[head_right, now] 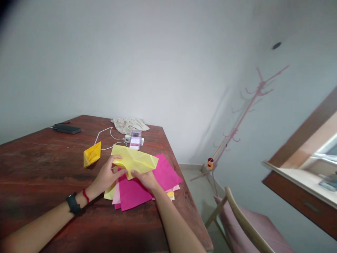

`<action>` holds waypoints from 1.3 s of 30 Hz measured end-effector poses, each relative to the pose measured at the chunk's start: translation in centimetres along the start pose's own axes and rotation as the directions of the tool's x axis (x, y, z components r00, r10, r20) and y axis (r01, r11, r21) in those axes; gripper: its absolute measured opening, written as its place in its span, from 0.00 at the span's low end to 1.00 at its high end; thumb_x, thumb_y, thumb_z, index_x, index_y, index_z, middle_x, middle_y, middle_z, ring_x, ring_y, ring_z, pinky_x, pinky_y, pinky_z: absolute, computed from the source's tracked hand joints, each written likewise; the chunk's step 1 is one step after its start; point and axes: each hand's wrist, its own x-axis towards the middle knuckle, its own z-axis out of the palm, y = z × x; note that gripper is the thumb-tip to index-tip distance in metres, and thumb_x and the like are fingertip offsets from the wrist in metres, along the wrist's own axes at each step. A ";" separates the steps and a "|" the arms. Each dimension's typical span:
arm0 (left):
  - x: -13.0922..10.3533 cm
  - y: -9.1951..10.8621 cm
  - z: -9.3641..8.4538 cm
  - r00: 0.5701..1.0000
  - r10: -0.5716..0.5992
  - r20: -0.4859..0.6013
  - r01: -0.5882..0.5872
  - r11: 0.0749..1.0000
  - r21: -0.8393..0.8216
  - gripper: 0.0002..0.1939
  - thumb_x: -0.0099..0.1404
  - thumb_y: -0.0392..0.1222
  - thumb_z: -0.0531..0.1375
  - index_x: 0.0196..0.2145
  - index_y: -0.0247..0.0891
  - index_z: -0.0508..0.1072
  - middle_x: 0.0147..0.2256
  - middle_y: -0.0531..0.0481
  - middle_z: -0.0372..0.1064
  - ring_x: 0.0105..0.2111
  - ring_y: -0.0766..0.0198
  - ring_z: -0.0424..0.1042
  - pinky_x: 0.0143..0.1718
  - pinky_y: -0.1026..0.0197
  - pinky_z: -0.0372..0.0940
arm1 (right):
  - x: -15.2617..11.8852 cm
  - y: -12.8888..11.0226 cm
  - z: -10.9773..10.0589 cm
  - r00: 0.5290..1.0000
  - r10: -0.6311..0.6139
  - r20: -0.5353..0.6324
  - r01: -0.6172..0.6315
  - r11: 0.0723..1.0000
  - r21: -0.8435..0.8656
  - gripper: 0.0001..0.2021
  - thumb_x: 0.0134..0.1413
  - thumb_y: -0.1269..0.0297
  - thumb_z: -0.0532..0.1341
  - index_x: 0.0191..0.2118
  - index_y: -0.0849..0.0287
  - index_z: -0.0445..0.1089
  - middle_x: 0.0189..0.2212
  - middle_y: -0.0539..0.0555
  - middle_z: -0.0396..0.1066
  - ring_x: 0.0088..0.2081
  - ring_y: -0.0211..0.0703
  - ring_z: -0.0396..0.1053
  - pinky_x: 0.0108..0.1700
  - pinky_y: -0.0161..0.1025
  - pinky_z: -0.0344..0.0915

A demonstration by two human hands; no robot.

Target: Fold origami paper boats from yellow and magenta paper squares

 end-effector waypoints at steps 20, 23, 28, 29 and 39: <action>0.1 -0.4 0.5 0.947 -0.221 0.233 0.292 0.894 -0.340 0.23 0.48 0.43 0.73 0.42 0.32 0.77 0.44 0.38 0.79 0.43 0.45 0.79 0.44 0.50 0.74 | -0.8 0.0 0.9 0.987 -0.111 0.118 0.113 0.994 -0.004 0.30 0.49 0.54 0.71 0.57 0.52 0.67 0.58 0.56 0.70 0.59 0.54 0.68 0.64 0.56 0.61; -0.1 -0.7 0.7 0.935 -0.230 0.269 0.325 0.860 -0.393 0.24 0.47 0.42 0.74 0.42 0.32 0.78 0.44 0.39 0.79 0.42 0.47 0.79 0.43 0.52 0.74 | -0.8 0.0 1.0 0.988 -0.113 0.108 0.114 0.993 0.002 0.29 0.48 0.53 0.71 0.56 0.53 0.68 0.56 0.57 0.72 0.58 0.55 0.69 0.65 0.57 0.59; -0.3 -1.0 1.0 0.926 -0.243 0.290 0.358 0.810 -0.465 0.26 0.47 0.41 0.75 0.44 0.32 0.77 0.46 0.38 0.79 0.45 0.47 0.78 0.45 0.53 0.73 | -1.0 -0.5 1.3 0.991 -0.113 0.072 0.115 0.993 -0.013 0.30 0.46 0.52 0.72 0.55 0.53 0.69 0.56 0.58 0.72 0.57 0.55 0.70 0.65 0.58 0.59; -0.3 -1.0 1.1 0.925 -0.251 0.285 0.364 0.799 -0.478 0.27 0.47 0.41 0.75 0.45 0.33 0.76 0.46 0.38 0.78 0.45 0.47 0.78 0.45 0.53 0.73 | -1.0 -0.5 1.3 0.991 -0.117 0.069 0.118 0.993 -0.009 0.31 0.46 0.52 0.72 0.56 0.53 0.68 0.56 0.58 0.72 0.57 0.56 0.70 0.64 0.58 0.60; -0.5 -0.5 1.1 0.898 -0.303 0.318 0.433 0.731 -0.528 0.28 0.47 0.39 0.75 0.46 0.32 0.76 0.44 0.37 0.79 0.47 0.45 0.77 0.46 0.52 0.72 | -1.1 -1.0 1.4 0.991 -0.095 0.096 0.097 0.995 -0.018 0.30 0.46 0.51 0.72 0.55 0.52 0.68 0.55 0.56 0.73 0.57 0.55 0.70 0.64 0.58 0.61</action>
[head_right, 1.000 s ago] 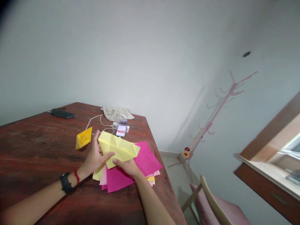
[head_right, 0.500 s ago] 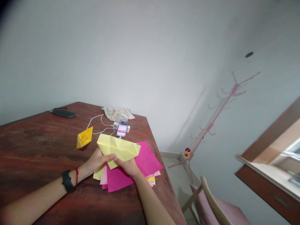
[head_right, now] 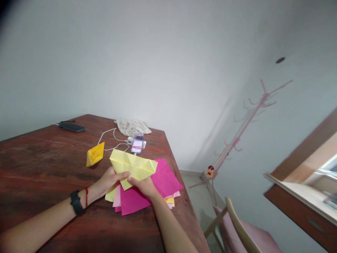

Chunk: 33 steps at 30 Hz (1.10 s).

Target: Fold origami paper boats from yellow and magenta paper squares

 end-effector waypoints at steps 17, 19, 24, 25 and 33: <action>-0.2 0.1 0.1 0.996 -0.035 0.079 0.041 0.997 -0.065 0.27 0.48 0.38 0.75 0.47 0.33 0.76 0.44 0.38 0.79 0.46 0.47 0.78 0.49 0.51 0.70 | -0.2 -0.4 -0.2 0.993 0.087 0.085 -0.092 0.994 0.050 0.30 0.47 0.54 0.72 0.57 0.50 0.68 0.57 0.55 0.71 0.59 0.57 0.69 0.64 0.59 0.61; -0.1 0.0 0.0 0.996 -0.034 0.083 0.040 0.997 -0.061 0.27 0.48 0.38 0.75 0.47 0.33 0.76 0.44 0.38 0.79 0.46 0.47 0.78 0.50 0.50 0.70 | -0.2 -0.5 -0.2 0.993 0.086 0.085 -0.090 0.995 0.047 0.30 0.47 0.55 0.72 0.57 0.51 0.68 0.57 0.55 0.71 0.58 0.56 0.69 0.64 0.59 0.61; -0.1 -0.1 0.1 0.996 -0.033 0.086 0.038 0.998 -0.056 0.28 0.48 0.39 0.75 0.48 0.32 0.76 0.44 0.37 0.79 0.46 0.46 0.78 0.50 0.49 0.70 | -0.2 -0.3 -0.3 0.993 0.075 0.096 -0.080 0.995 0.052 0.31 0.48 0.54 0.72 0.58 0.51 0.67 0.58 0.55 0.70 0.59 0.55 0.68 0.65 0.58 0.60; -0.1 -0.1 0.1 0.996 -0.034 0.085 0.039 0.998 -0.052 0.29 0.48 0.39 0.75 0.48 0.32 0.76 0.44 0.37 0.79 0.46 0.46 0.77 0.50 0.49 0.70 | -0.2 -0.3 -0.3 0.993 0.072 0.097 -0.077 0.996 0.052 0.30 0.48 0.54 0.72 0.58 0.51 0.67 0.58 0.55 0.70 0.59 0.55 0.68 0.65 0.58 0.60; -0.1 -0.2 0.0 1.000 0.001 0.011 -0.001 1.000 -0.001 0.30 0.46 0.38 0.75 0.47 0.32 0.75 0.49 0.36 0.77 0.47 0.46 0.77 0.46 0.53 0.72 | -0.1 -0.2 -0.2 0.995 0.080 0.067 -0.083 0.996 0.045 0.30 0.47 0.52 0.72 0.56 0.53 0.68 0.57 0.57 0.71 0.58 0.56 0.70 0.64 0.58 0.61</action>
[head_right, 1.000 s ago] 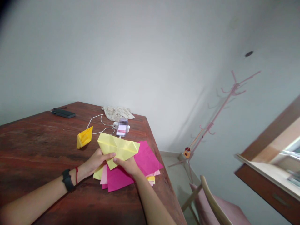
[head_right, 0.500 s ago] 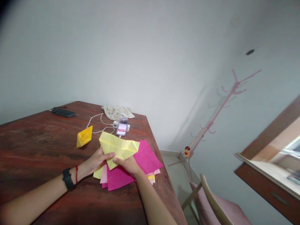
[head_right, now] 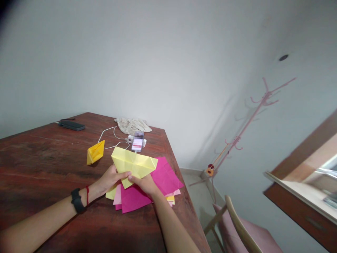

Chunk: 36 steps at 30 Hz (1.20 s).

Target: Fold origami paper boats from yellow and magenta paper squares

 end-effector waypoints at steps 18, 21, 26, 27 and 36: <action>0.1 0.3 0.1 0.999 -0.002 -0.032 0.001 0.999 -0.053 0.32 0.46 0.39 0.76 0.49 0.31 0.74 0.45 0.35 0.79 0.45 0.45 0.78 0.48 0.49 0.72 | 0.8 0.6 -0.7 0.974 -0.010 -0.227 0.053 0.982 0.183 0.30 0.46 0.53 0.72 0.54 0.58 0.68 0.55 0.61 0.73 0.55 0.57 0.72 0.58 0.55 0.67; 0.0 0.3 0.2 0.999 -0.001 -0.047 -0.001 0.999 -0.051 0.31 0.46 0.39 0.76 0.48 0.31 0.75 0.47 0.35 0.78 0.46 0.45 0.78 0.48 0.49 0.72 | 0.7 0.4 -0.5 0.977 -0.005 -0.212 0.046 0.981 0.189 0.30 0.46 0.53 0.71 0.54 0.57 0.68 0.55 0.61 0.73 0.55 0.57 0.72 0.58 0.55 0.67; 0.2 -0.1 -0.1 1.000 0.007 -0.021 -0.007 1.000 -0.028 0.30 0.47 0.40 0.75 0.47 0.31 0.75 0.48 0.35 0.77 0.46 0.45 0.78 0.47 0.49 0.72 | 0.7 0.0 -0.2 0.976 -0.014 -0.215 0.051 0.985 0.165 0.31 0.43 0.51 0.72 0.54 0.57 0.69 0.55 0.61 0.74 0.55 0.57 0.72 0.58 0.55 0.68; 0.4 -0.3 -0.2 1.000 0.012 -0.022 -0.012 1.000 -0.015 0.30 0.47 0.40 0.75 0.47 0.31 0.75 0.48 0.35 0.77 0.46 0.45 0.78 0.47 0.49 0.72 | 0.8 0.1 -0.3 0.976 -0.015 -0.216 0.051 0.986 0.162 0.31 0.44 0.52 0.72 0.54 0.56 0.69 0.55 0.60 0.74 0.55 0.57 0.72 0.58 0.55 0.68; 0.8 0.1 -1.8 0.964 0.264 -0.022 -0.208 0.806 0.554 0.16 0.54 0.38 0.68 0.41 0.30 0.78 0.44 0.36 0.78 0.42 0.49 0.78 0.43 0.54 0.71 | 1.2 0.9 -1.5 0.899 0.092 -0.427 0.006 0.975 0.223 0.19 0.44 0.58 0.73 0.42 0.59 0.75 0.41 0.57 0.80 0.37 0.46 0.79 0.38 0.38 0.78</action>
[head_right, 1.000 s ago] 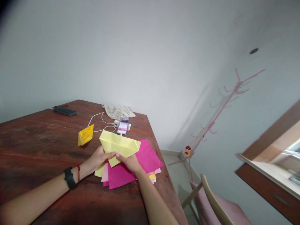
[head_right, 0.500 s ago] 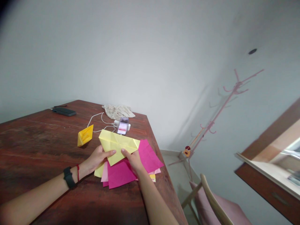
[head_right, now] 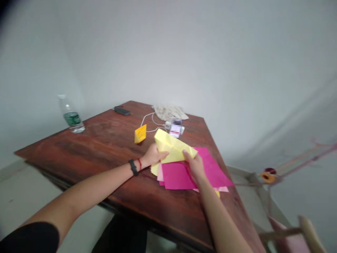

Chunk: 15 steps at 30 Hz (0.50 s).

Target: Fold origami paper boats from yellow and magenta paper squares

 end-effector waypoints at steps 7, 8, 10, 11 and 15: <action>0.7 -1.4 -0.4 0.997 0.076 0.006 -0.075 0.964 0.254 0.14 0.55 0.36 0.67 0.40 0.31 0.77 0.42 0.38 0.78 0.41 0.52 0.76 0.43 0.57 0.69 | 0.6 0.2 -0.3 1.000 -0.008 -0.009 0.008 1.000 0.022 0.18 0.41 0.60 0.75 0.39 0.60 0.75 0.34 0.55 0.79 0.30 0.43 0.77 0.32 0.35 0.79; 0.7 -1.4 -0.4 0.996 0.087 0.012 -0.087 0.961 0.262 0.13 0.56 0.37 0.66 0.40 0.31 0.77 0.42 0.37 0.78 0.41 0.52 0.76 0.43 0.57 0.69 | 0.5 0.2 -0.3 1.000 -0.009 -0.017 0.009 1.000 0.012 0.18 0.41 0.60 0.75 0.39 0.60 0.75 0.34 0.55 0.79 0.30 0.43 0.77 0.32 0.36 0.79; 0.6 -1.4 -0.3 0.995 0.098 0.017 -0.099 0.959 0.267 0.13 0.57 0.37 0.66 0.41 0.30 0.77 0.43 0.37 0.78 0.41 0.53 0.76 0.42 0.58 0.69 | 0.4 0.2 -0.3 1.000 -0.007 -0.025 0.007 1.000 0.002 0.18 0.41 0.61 0.76 0.38 0.60 0.76 0.33 0.55 0.79 0.30 0.44 0.77 0.32 0.36 0.79; 0.6 -1.5 -0.3 0.995 0.100 0.018 -0.101 0.958 0.268 0.14 0.57 0.37 0.66 0.41 0.30 0.77 0.43 0.37 0.78 0.41 0.53 0.76 0.42 0.58 0.69 | 0.4 0.3 -0.3 1.000 -0.003 -0.025 0.003 1.000 0.003 0.18 0.41 0.61 0.76 0.38 0.60 0.76 0.33 0.55 0.79 0.30 0.44 0.78 0.32 0.36 0.79; 0.7 -1.6 -0.5 0.995 0.092 0.024 -0.095 0.959 0.268 0.13 0.57 0.37 0.65 0.41 0.31 0.77 0.43 0.39 0.78 0.41 0.54 0.76 0.43 0.58 0.70 | 0.5 0.4 -0.3 0.999 0.001 -0.032 0.000 1.000 0.017 0.18 0.41 0.62 0.76 0.38 0.61 0.76 0.35 0.55 0.79 0.31 0.43 0.78 0.34 0.35 0.79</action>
